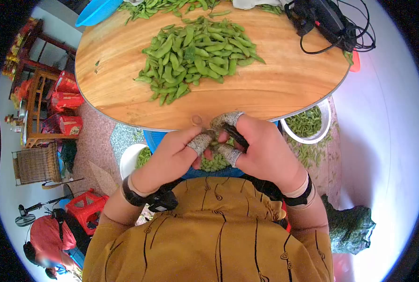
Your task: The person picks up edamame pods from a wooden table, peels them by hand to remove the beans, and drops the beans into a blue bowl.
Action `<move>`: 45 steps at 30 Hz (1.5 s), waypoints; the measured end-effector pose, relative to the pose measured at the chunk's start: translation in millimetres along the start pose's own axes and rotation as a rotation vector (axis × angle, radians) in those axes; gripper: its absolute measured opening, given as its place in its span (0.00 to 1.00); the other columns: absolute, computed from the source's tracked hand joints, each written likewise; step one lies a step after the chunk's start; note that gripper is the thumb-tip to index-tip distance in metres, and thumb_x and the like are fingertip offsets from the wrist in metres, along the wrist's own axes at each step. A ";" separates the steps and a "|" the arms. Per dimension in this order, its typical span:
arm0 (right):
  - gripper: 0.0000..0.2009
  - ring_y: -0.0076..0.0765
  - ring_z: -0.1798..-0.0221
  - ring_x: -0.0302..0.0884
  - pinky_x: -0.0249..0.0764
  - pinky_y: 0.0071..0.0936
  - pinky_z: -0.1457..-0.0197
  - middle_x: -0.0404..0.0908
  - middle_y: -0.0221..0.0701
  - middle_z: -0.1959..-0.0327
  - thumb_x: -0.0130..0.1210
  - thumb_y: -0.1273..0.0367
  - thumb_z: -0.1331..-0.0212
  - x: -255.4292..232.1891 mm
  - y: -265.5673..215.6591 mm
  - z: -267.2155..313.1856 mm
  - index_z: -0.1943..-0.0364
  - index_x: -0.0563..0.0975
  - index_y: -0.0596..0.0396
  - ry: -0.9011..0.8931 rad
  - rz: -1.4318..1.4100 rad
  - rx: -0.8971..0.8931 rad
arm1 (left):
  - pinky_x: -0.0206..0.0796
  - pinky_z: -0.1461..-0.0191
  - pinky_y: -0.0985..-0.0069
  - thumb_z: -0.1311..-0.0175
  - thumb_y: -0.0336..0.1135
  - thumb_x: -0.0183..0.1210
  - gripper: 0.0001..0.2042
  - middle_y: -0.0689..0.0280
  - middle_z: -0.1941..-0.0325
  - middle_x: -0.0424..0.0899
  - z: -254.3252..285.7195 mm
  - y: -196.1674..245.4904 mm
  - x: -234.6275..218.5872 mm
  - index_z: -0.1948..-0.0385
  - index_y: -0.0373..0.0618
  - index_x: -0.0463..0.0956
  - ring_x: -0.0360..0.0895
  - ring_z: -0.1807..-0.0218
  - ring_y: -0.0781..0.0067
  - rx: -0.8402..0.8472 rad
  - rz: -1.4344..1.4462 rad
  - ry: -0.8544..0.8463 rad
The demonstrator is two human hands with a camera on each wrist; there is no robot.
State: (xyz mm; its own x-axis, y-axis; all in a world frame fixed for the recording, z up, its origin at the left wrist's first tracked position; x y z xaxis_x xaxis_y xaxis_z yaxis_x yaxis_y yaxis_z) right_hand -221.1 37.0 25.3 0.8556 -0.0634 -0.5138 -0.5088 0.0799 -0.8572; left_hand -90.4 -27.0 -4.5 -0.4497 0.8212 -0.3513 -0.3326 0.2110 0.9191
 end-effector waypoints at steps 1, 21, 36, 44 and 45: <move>0.13 0.38 0.74 0.75 0.72 0.27 0.68 0.78 0.32 0.73 0.62 0.72 0.53 1.9 -1.2 0.0 0.62 0.76 0.54 -0.022 0.026 0.006 | 0.63 0.74 0.80 0.40 0.25 0.46 0.13 0.69 0.75 0.77 1.8 -9.9 6.4 0.55 0.40 0.72 0.71 0.78 0.76 -0.210 0.289 -0.101; 0.14 0.23 0.76 0.72 0.69 0.21 0.73 0.78 0.30 0.69 0.49 0.74 0.45 30.3 6.2 6.5 0.53 0.73 0.58 -0.100 -0.378 0.061 | 0.64 0.69 0.83 0.45 0.20 0.46 0.10 0.69 0.71 0.78 15.2 -3.2 -13.0 0.61 0.38 0.71 0.71 0.72 0.82 0.214 -0.148 0.253; 0.16 0.46 0.75 0.75 0.71 0.36 0.74 0.77 0.37 0.71 0.54 0.74 0.49 40.1 14.0 21.4 0.53 0.74 0.55 0.000 0.263 -0.416 | 0.47 0.78 0.85 0.33 0.34 0.47 0.08 0.70 0.79 0.67 15.8 -58.9 35.4 0.58 0.43 0.68 0.55 0.82 0.84 -0.398 1.355 -0.198; 0.12 0.38 0.77 0.75 0.71 0.31 0.72 0.74 0.38 0.79 0.59 0.67 0.47 42.4 41.9 10.8 0.61 0.75 0.58 -0.057 -0.193 -0.033 | 0.46 0.79 0.84 0.34 0.34 0.50 0.09 0.69 0.79 0.68 21.3 -62.0 31.5 0.58 0.40 0.70 0.56 0.83 0.83 -0.479 1.107 -0.121; 0.12 0.34 0.77 0.73 0.70 0.30 0.72 0.73 0.38 0.80 0.60 0.65 0.46 45.3 41.0 8.3 0.63 0.75 0.59 -0.165 -0.321 0.147 | 0.46 0.79 0.83 0.34 0.34 0.50 0.10 0.69 0.79 0.68 22.3 -60.9 32.7 0.58 0.39 0.70 0.57 0.82 0.83 -0.474 1.149 -0.145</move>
Point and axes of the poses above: each hand's wrist, its own z-axis away from the middle knuckle, its own x-axis out of the palm, y = z × x, the point moved 7 cm from there along -z, towards the middle knuckle
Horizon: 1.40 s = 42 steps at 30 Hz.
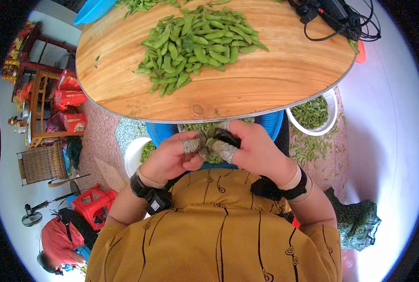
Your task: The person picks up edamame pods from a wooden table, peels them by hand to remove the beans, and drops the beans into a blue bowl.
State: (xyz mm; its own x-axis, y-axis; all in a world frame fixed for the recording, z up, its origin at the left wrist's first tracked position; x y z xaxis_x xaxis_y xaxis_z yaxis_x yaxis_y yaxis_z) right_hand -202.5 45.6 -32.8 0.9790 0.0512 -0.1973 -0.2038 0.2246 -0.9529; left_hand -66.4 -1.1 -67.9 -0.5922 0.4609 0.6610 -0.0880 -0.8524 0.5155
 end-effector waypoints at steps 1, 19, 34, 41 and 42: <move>0.13 0.31 0.78 0.72 0.70 0.29 0.72 0.72 0.38 0.80 0.61 0.63 0.46 6.2 4.6 0.1 0.65 0.75 0.60 -0.088 -0.135 0.185 | 0.47 0.79 0.83 0.35 0.35 0.51 0.11 0.68 0.78 0.69 1.0 -1.2 1.0 0.57 0.38 0.70 0.57 0.82 0.83 -0.009 0.035 -0.030; 0.07 0.47 0.71 0.77 0.73 0.41 0.71 0.77 0.37 0.74 0.55 0.74 0.57 20.1 -64.6 -18.8 0.71 0.73 0.56 0.002 0.903 -0.442 | 0.71 0.68 0.66 0.51 0.32 0.58 0.05 0.58 0.75 0.79 88.4 21.6 -92.6 0.73 0.44 0.76 0.79 0.70 0.54 0.089 -2.145 0.601; 0.11 0.55 0.67 0.76 0.72 0.44 0.65 0.77 0.45 0.72 0.56 0.75 0.53 -7.7 -66.4 -68.6 0.64 0.71 0.60 0.398 0.666 -0.462 | 0.68 0.69 0.63 0.57 0.23 0.58 0.12 0.55 0.69 0.74 59.4 92.2 35.7 0.67 0.40 0.72 0.75 0.68 0.50 0.966 -1.671 0.647; 0.11 0.60 0.68 0.74 0.70 0.45 0.66 0.76 0.49 0.73 0.56 0.73 0.51 -25.5 -48.5 -50.0 0.65 0.69 0.61 0.420 0.367 -0.337 | 0.69 0.68 0.61 0.59 0.22 0.57 0.14 0.57 0.66 0.71 21.0 108.5 45.9 0.66 0.42 0.72 0.75 0.66 0.50 0.885 -1.975 0.735; 0.11 0.60 0.68 0.74 0.70 0.45 0.66 0.76 0.50 0.74 0.56 0.72 0.50 -26.7 -46.8 -48.0 0.65 0.69 0.62 0.411 0.377 -0.320 | 0.69 0.69 0.60 0.59 0.22 0.58 0.14 0.57 0.67 0.71 16.3 110.7 43.5 0.66 0.42 0.72 0.75 0.66 0.50 0.899 -1.980 0.699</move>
Point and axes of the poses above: each hand's wrist, its own z-axis away from the middle knuckle, its own x-axis out of the palm, y = z × x, the point moved 7 cm from there along -z, towards the middle knuckle
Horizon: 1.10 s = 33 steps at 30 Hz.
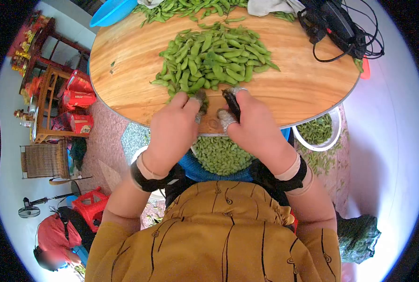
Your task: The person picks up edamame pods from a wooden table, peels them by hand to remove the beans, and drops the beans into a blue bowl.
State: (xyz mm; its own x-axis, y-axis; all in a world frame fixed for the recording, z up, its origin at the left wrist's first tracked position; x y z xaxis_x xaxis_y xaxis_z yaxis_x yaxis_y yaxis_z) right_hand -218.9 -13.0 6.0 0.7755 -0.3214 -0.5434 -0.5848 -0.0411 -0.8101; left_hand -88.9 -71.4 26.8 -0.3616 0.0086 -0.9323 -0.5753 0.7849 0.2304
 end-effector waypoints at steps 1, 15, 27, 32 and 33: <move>0.11 0.60 0.68 0.74 0.69 0.45 0.66 0.75 0.51 0.74 0.56 0.72 0.50 -1.0 1.4 1.1 0.65 0.69 0.62 -0.011 0.009 0.012 | 0.68 0.69 0.60 0.59 0.22 0.58 0.13 0.58 0.68 0.70 -2.4 0.3 1.4 0.66 0.42 0.72 0.75 0.66 0.51 0.030 0.011 -0.005; 0.15 0.47 0.68 0.77 0.72 0.32 0.64 0.77 0.43 0.71 0.51 0.75 0.48 -14.0 -1.3 21.7 0.54 0.71 0.61 -0.127 -0.444 0.198 | 0.65 0.70 0.83 0.40 0.21 0.50 0.12 0.64 0.68 0.81 1.7 6.2 23.3 0.54 0.38 0.71 0.73 0.74 0.80 -0.364 1.184 -0.144; 0.23 0.23 0.65 0.77 0.73 0.22 0.59 0.79 0.31 0.68 0.45 0.81 0.50 -11.2 -24.2 43.9 0.45 0.70 0.60 -0.323 -0.540 0.130 | 0.61 0.72 0.86 0.39 0.22 0.47 0.10 0.67 0.69 0.81 44.2 10.5 25.6 0.59 0.39 0.74 0.69 0.76 0.84 -0.484 1.268 -0.283; 0.25 0.21 0.67 0.76 0.72 0.19 0.61 0.79 0.27 0.69 0.43 0.81 0.49 -2.9 -20.1 50.2 0.42 0.68 0.59 -0.398 -0.576 0.215 | 0.68 0.65 0.77 0.47 0.19 0.48 0.12 0.64 0.72 0.80 37.1 18.5 3.3 0.61 0.38 0.74 0.75 0.71 0.72 -0.101 0.818 -0.052; 0.25 0.21 0.67 0.76 0.72 0.19 0.61 0.79 0.27 0.69 0.43 0.81 0.49 -2.4 -19.8 51.1 0.42 0.68 0.59 -0.397 -0.576 0.218 | 0.69 0.63 0.74 0.49 0.19 0.49 0.12 0.62 0.72 0.79 37.5 18.8 3.6 0.61 0.38 0.74 0.76 0.69 0.69 -0.093 0.788 -0.058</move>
Point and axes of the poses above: each hand's wrist, its own z-axis away from the middle knuckle, its own x-axis out of the palm, y = z × x, the point moved 7 cm from there along -z, towards the middle knuckle
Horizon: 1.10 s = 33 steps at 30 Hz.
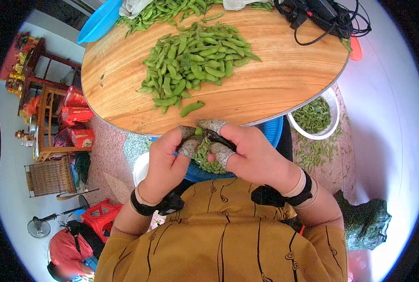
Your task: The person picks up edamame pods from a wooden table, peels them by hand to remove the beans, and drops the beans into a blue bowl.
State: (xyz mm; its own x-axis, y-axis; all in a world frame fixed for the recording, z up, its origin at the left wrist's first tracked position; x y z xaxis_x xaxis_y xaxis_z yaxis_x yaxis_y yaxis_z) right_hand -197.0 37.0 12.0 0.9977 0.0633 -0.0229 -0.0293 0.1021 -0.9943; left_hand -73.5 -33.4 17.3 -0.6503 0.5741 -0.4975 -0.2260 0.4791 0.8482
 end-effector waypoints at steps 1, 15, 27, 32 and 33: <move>0.25 0.20 0.67 0.75 0.72 0.19 0.61 0.78 0.26 0.70 0.43 0.81 0.48 0.6 2.3 0.5 0.42 0.68 0.58 0.001 -0.042 0.023 | 0.70 0.60 0.71 0.51 0.19 0.50 0.13 0.61 0.73 0.79 0.4 0.0 0.3 0.62 0.37 0.74 0.78 0.66 0.66 0.004 -0.030 -0.006; 0.25 0.36 0.80 0.72 0.70 0.31 0.75 0.78 0.32 0.72 0.52 0.77 0.54 4.1 8.2 16.3 0.45 0.71 0.55 0.136 0.594 -0.637 | 0.48 0.79 0.85 0.34 0.32 0.48 0.07 0.71 0.79 0.66 37.2 -42.9 55.9 0.58 0.42 0.69 0.58 0.83 0.84 -0.796 1.569 -0.323; 0.13 0.55 0.69 0.76 0.73 0.40 0.67 0.77 0.45 0.73 0.60 0.68 0.51 -2.3 30.6 0.4 0.65 0.73 0.61 0.148 0.337 -0.038 | 0.50 0.78 0.87 0.34 0.35 0.51 0.12 0.72 0.73 0.70 43.9 -63.3 50.1 0.54 0.39 0.71 0.61 0.78 0.85 -0.734 1.049 -0.330; 0.12 0.54 0.66 0.75 0.71 0.41 0.65 0.75 0.44 0.72 0.61 0.69 0.53 11.5 30.8 -3.8 0.66 0.74 0.60 0.098 0.703 -0.201 | 0.55 0.75 0.89 0.35 0.35 0.51 0.08 0.74 0.77 0.71 58.5 -63.9 20.8 0.61 0.42 0.75 0.63 0.77 0.87 -0.826 1.059 -0.225; 0.12 0.54 0.66 0.75 0.71 0.41 0.65 0.75 0.44 0.72 0.61 0.69 0.53 10.1 27.8 -3.1 0.66 0.74 0.60 0.091 0.705 -0.204 | 0.59 0.74 0.86 0.38 0.35 0.54 0.08 0.71 0.78 0.73 68.4 -74.4 5.7 0.63 0.41 0.76 0.67 0.77 0.82 -0.849 0.696 -0.364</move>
State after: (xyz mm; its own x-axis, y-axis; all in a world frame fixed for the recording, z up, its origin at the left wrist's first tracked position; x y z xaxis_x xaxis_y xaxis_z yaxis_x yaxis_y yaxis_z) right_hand -187.5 37.4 -16.2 0.7472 -0.0381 -0.6635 -0.6626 -0.1195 -0.7394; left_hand -10.8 -20.3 -61.1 -0.6097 0.7617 0.2192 -0.4054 -0.5373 0.7395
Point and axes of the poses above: each hand's wrist, its own z-axis away from the middle knuckle, its own x-axis out of the palm, y = z × x, the point moved 7 cm from there along -z, towards the middle knuckle
